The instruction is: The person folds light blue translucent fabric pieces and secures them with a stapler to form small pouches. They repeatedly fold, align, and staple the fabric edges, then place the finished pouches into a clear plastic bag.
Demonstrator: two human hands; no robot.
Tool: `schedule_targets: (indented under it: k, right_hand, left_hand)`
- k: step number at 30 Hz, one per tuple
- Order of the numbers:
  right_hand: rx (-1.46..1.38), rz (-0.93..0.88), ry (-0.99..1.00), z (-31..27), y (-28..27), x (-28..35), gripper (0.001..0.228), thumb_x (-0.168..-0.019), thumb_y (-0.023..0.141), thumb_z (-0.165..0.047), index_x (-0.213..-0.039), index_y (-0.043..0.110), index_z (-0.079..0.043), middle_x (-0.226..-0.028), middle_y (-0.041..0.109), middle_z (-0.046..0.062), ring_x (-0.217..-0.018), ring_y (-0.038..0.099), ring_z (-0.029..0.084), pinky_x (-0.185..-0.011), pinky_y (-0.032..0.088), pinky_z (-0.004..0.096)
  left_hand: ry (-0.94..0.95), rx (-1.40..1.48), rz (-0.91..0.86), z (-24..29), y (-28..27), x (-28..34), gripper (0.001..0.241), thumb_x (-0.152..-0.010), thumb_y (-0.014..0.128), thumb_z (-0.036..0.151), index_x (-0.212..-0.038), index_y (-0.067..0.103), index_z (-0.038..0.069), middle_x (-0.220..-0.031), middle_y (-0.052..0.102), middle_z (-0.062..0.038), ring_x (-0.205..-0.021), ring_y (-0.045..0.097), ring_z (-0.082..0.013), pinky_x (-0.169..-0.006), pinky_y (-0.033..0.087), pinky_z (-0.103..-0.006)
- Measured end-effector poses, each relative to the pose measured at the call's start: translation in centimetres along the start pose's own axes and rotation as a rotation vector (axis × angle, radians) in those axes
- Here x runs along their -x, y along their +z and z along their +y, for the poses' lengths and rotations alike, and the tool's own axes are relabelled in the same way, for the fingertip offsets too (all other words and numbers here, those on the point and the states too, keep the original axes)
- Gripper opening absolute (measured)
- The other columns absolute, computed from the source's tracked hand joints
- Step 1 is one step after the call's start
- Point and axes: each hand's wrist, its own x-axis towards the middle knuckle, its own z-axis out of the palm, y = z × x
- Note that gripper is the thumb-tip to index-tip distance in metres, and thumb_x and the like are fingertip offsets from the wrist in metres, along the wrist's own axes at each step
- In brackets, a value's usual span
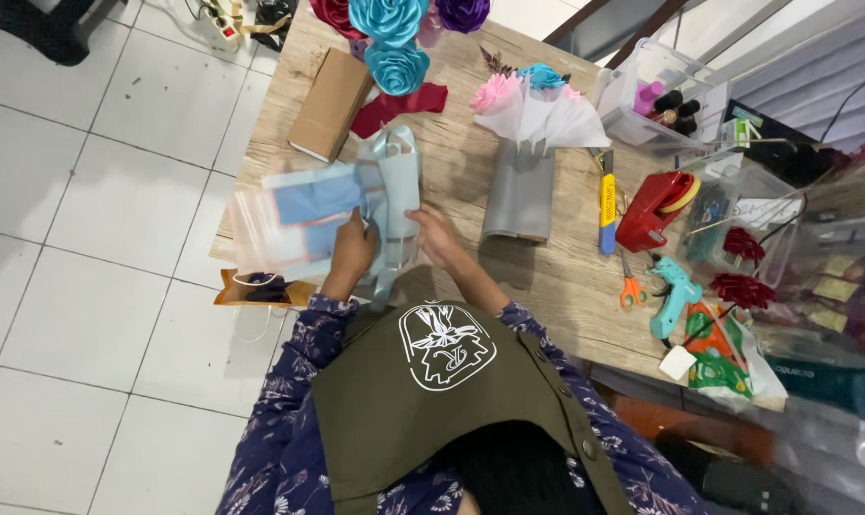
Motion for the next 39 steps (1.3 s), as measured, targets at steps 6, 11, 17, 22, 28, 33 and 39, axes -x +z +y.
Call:
schedule_targets:
  k: [6, 11, 17, 22, 28, 33, 39]
  right_hand:
    - [0.201, 0.046, -0.142, -6.1, 0.2, 5.2, 0.030, -0.096, 0.060, -0.019, -0.123, 0.058, -0.006, -0.112, 0.058, 0.005, -0.102, 0.058, 0.018, -0.083, 0.057, 0.037]
    - [0.457, 0.055, -0.386, -10.6, -2.5, 7.7, 0.019, -0.098, 0.050, -0.008, -0.114, 0.059, -0.003, -0.105, 0.068, 0.020, -0.085, 0.071, 0.029, -0.065, 0.063, 0.039]
    - [0.581, 0.018, -0.262, -9.8, -0.4, 7.5, 0.084, -0.087, 0.078, -0.037, -0.149, 0.031, -0.003, -0.135, 0.051, 0.029, -0.122, 0.054, 0.044, -0.093, 0.053, 0.054]
    - [0.615, 0.194, -0.344, -4.2, -6.9, -0.9, 0.037, -0.082, 0.080, -0.020, -0.114, 0.070, -0.005, -0.109, 0.070, 0.021, -0.103, 0.067, 0.033, -0.080, 0.059, 0.041]
    - [0.674, 0.312, -0.407, -11.3, -11.7, 3.2, 0.034, -0.080, 0.081, -0.016, -0.110, 0.071, -0.005, -0.100, 0.072, 0.016, -0.094, 0.070, 0.029, -0.074, 0.058, 0.040]
    - [0.304, 0.489, -0.316, -14.6, -13.0, 8.2, 0.038, -0.071, 0.083, -0.013, -0.105, 0.071, -0.004, -0.090, 0.069, 0.009, -0.073, 0.068, 0.020, -0.054, 0.061, 0.036]
    - [-0.130, 0.647, -0.384, -14.2, -18.8, 11.5, 0.032, -0.068, 0.085, -0.010, -0.097, 0.073, -0.009, -0.087, 0.072, 0.007, -0.080, 0.073, 0.020, -0.070, 0.060, 0.038]
  left_hand:
    - [0.041, -0.150, 0.053, 4.0, -4.5, 1.8, 0.051, -0.093, 0.052, 0.014, -0.138, 0.044, -0.008, -0.107, 0.065, -0.034, -0.102, 0.062, -0.0514, -0.087, 0.050, -0.0613]
    - [0.052, -0.256, -0.003, 8.2, -5.9, 3.5, 0.049, -0.089, 0.052, 0.007, -0.137, 0.047, 0.002, -0.113, 0.065, -0.029, -0.098, 0.064, -0.0513, -0.083, 0.051, -0.0615]
    - [0.112, -0.276, -0.060, 11.0, -5.6, 5.3, 0.050, -0.088, 0.052, 0.006, -0.137, 0.046, 0.005, -0.112, 0.065, -0.029, -0.100, 0.063, -0.0508, -0.085, 0.050, -0.0612]
    - [0.155, -0.425, -0.029, 7.5, -3.7, 4.9, 0.056, -0.084, 0.058, 0.010, -0.138, 0.045, 0.008, -0.120, 0.064, -0.022, -0.093, 0.067, -0.0473, -0.080, 0.053, -0.0583]
    - [0.135, -0.400, 0.081, 7.5, -7.7, 4.8, 0.055, -0.084, 0.059, 0.002, -0.137, 0.045, -0.001, -0.112, 0.065, -0.025, -0.091, 0.065, -0.0505, -0.078, 0.052, -0.0602]
    - [0.121, -0.409, 0.103, 9.2, -11.3, 5.4, 0.047, -0.087, 0.057, 0.004, -0.132, 0.050, -0.005, -0.101, 0.066, -0.029, -0.088, 0.065, -0.0525, -0.075, 0.050, -0.0610]
    - [0.206, -0.080, 0.067, 5.0, -15.5, 2.5, 0.033, -0.090, 0.057, 0.009, -0.122, 0.063, 0.008, -0.089, 0.065, -0.025, -0.087, 0.062, -0.0522, -0.069, 0.048, -0.0582]
